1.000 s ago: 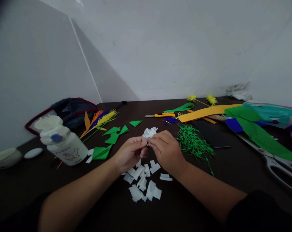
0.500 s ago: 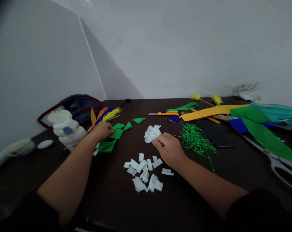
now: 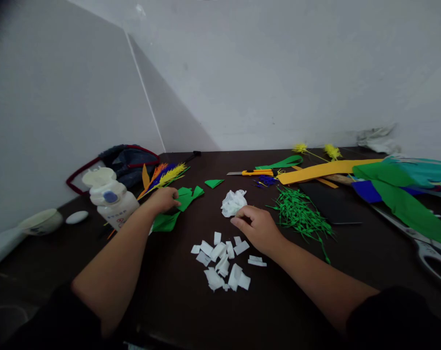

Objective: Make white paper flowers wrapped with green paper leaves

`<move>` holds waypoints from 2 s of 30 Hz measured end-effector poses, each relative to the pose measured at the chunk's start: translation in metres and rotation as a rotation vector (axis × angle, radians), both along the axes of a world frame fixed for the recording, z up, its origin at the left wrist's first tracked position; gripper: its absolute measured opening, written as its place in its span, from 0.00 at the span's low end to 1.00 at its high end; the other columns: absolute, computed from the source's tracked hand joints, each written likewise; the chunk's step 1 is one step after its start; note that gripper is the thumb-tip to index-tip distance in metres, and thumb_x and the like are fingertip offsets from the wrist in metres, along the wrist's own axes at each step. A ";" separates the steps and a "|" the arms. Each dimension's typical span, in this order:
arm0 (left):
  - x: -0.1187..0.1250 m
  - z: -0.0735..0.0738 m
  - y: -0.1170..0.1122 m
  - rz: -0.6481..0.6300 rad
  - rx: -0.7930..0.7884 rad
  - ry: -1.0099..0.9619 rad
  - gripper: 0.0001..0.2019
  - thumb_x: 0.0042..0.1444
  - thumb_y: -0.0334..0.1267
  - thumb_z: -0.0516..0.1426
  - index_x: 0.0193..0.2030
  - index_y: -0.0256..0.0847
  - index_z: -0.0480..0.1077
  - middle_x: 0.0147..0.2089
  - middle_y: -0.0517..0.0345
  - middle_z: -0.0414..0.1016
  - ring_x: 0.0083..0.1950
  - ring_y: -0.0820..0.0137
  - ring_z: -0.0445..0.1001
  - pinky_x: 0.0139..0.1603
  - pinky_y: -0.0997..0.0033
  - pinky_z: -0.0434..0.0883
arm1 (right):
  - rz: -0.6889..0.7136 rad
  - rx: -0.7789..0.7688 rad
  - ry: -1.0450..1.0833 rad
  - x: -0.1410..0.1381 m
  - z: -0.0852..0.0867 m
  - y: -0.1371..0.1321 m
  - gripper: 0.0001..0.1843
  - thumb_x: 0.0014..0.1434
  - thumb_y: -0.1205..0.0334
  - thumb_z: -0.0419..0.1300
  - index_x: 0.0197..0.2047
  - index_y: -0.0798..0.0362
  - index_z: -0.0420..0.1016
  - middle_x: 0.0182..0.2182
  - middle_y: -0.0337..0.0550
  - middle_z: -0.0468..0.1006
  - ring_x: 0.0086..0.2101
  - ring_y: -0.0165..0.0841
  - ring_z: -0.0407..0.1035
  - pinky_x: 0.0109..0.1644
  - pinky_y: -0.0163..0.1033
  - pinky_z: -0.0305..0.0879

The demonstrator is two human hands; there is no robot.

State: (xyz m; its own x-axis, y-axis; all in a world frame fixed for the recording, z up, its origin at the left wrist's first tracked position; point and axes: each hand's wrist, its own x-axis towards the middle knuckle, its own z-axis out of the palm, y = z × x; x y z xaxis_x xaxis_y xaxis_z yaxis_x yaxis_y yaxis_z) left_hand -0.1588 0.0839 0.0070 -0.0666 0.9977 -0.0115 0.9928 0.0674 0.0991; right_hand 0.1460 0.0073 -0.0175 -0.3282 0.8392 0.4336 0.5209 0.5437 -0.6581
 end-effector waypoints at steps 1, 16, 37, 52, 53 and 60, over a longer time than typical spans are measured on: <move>0.002 0.003 -0.002 -0.015 0.014 -0.015 0.10 0.40 0.40 0.59 0.30 0.39 0.70 0.33 0.51 0.73 0.36 0.63 0.70 0.31 0.71 0.61 | 0.019 -0.004 0.012 0.000 0.000 0.000 0.08 0.53 0.60 0.54 0.26 0.53 0.69 0.24 0.39 0.72 0.28 0.30 0.65 0.34 0.36 0.59; 0.046 0.031 -0.038 -0.353 -0.190 -0.759 0.09 0.47 0.40 0.55 0.24 0.38 0.65 0.18 0.65 0.64 0.19 0.79 0.61 0.20 0.79 0.58 | 0.118 -0.546 0.432 -0.052 0.005 0.022 0.19 0.47 0.65 0.56 0.45 0.57 0.65 0.17 0.35 0.68 0.19 0.27 0.61 0.23 0.34 0.57; 0.049 0.029 -0.038 -0.539 -0.061 -0.496 0.09 0.43 0.41 0.59 0.31 0.39 0.69 0.28 0.60 0.71 0.30 0.73 0.67 0.28 0.76 0.61 | 0.157 -0.709 0.525 -0.091 -0.004 0.033 0.06 0.46 0.68 0.55 0.20 0.54 0.63 0.14 0.35 0.66 0.15 0.22 0.56 0.19 0.30 0.50; 0.044 0.035 -0.038 -0.340 0.150 -0.484 0.06 0.45 0.38 0.53 0.25 0.37 0.67 0.22 0.62 0.66 0.25 0.74 0.63 0.25 0.75 0.58 | 0.177 -0.701 0.522 -0.089 -0.007 0.033 0.05 0.45 0.68 0.56 0.21 0.54 0.64 0.14 0.34 0.66 0.16 0.22 0.56 0.20 0.30 0.50; 0.042 0.038 -0.038 -0.277 0.208 -0.476 0.06 0.45 0.38 0.53 0.26 0.37 0.67 0.22 0.61 0.66 0.25 0.74 0.63 0.25 0.75 0.58 | 0.166 -0.705 0.513 -0.089 -0.008 0.033 0.05 0.44 0.68 0.56 0.20 0.54 0.63 0.14 0.35 0.66 0.15 0.22 0.56 0.19 0.30 0.50; 0.043 0.035 -0.036 -0.237 0.297 -0.192 0.03 0.43 0.34 0.52 0.24 0.39 0.66 0.25 0.59 0.69 0.29 0.70 0.65 0.29 0.72 0.59 | 0.163 -0.707 0.534 -0.087 -0.002 0.033 0.06 0.43 0.68 0.55 0.19 0.53 0.62 0.13 0.34 0.65 0.15 0.22 0.55 0.19 0.31 0.48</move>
State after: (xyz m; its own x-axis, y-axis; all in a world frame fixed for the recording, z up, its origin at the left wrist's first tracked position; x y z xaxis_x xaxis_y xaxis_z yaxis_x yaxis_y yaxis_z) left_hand -0.1159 0.0482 0.0416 0.1404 0.9470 0.2889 0.9391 -0.2198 0.2642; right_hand 0.0587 0.0407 -0.0198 -0.3693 0.9286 -0.0368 0.0012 -0.0391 -0.9992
